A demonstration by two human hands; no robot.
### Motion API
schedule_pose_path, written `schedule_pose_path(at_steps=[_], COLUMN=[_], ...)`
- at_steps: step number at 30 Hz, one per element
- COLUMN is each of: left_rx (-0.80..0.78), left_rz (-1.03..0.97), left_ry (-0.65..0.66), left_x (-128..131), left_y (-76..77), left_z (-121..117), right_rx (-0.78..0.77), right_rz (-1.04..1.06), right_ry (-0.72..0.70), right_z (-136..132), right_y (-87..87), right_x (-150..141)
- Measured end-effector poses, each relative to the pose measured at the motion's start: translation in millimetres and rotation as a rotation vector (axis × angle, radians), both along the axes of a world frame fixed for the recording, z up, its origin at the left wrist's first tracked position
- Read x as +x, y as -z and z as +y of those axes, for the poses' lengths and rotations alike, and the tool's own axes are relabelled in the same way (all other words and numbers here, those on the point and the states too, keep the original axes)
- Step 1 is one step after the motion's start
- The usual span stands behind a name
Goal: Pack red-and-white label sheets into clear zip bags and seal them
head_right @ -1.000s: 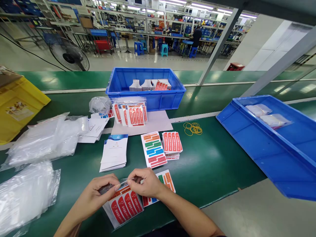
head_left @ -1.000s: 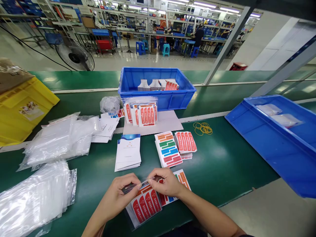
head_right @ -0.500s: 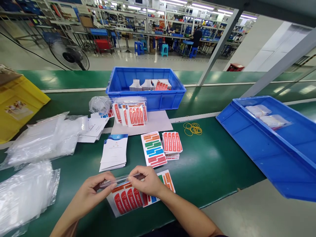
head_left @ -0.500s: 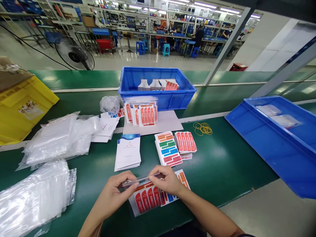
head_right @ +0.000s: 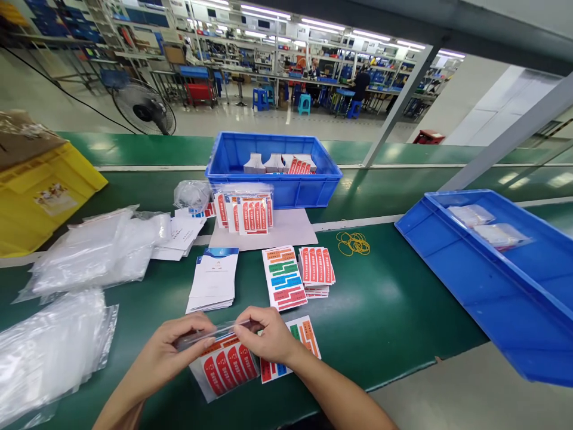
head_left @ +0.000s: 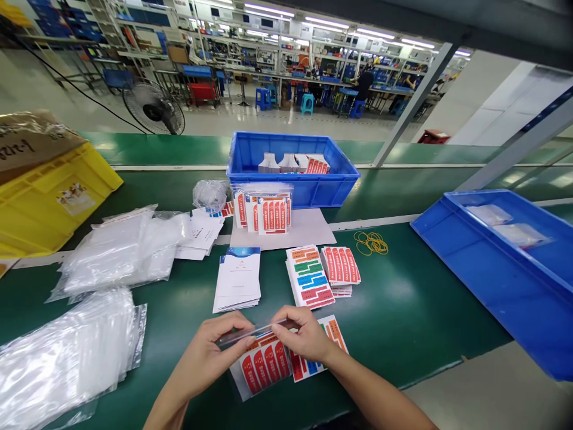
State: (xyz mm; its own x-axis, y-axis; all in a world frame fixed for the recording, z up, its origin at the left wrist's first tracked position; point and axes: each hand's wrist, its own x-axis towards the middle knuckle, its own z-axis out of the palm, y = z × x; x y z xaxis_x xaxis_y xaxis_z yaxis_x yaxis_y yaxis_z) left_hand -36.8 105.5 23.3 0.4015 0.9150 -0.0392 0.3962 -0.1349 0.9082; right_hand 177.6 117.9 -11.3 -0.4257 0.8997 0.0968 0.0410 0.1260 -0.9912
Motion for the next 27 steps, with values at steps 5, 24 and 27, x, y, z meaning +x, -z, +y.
schedule_pose_path(at_steps=[5,24,27], left_rx=[0.020,0.041,0.030], left_rz=[-0.021,-0.400,-0.379], left_ry=[0.071,-0.610,-0.617], left_x=[3.7,-30.2,-30.4], left_y=[-4.7,27.4,28.3], left_z=[-4.8,20.5,22.3], right_rx=[0.138,0.907,0.913], right_rz=[-0.061,-1.286,-1.356], right_ry=[-0.065,-0.018,-0.085], right_z=[-5.5,220.6,226.3], right_y=[-5.3,-38.1,-23.0], right_x=[-13.9,-28.8,-44.1])
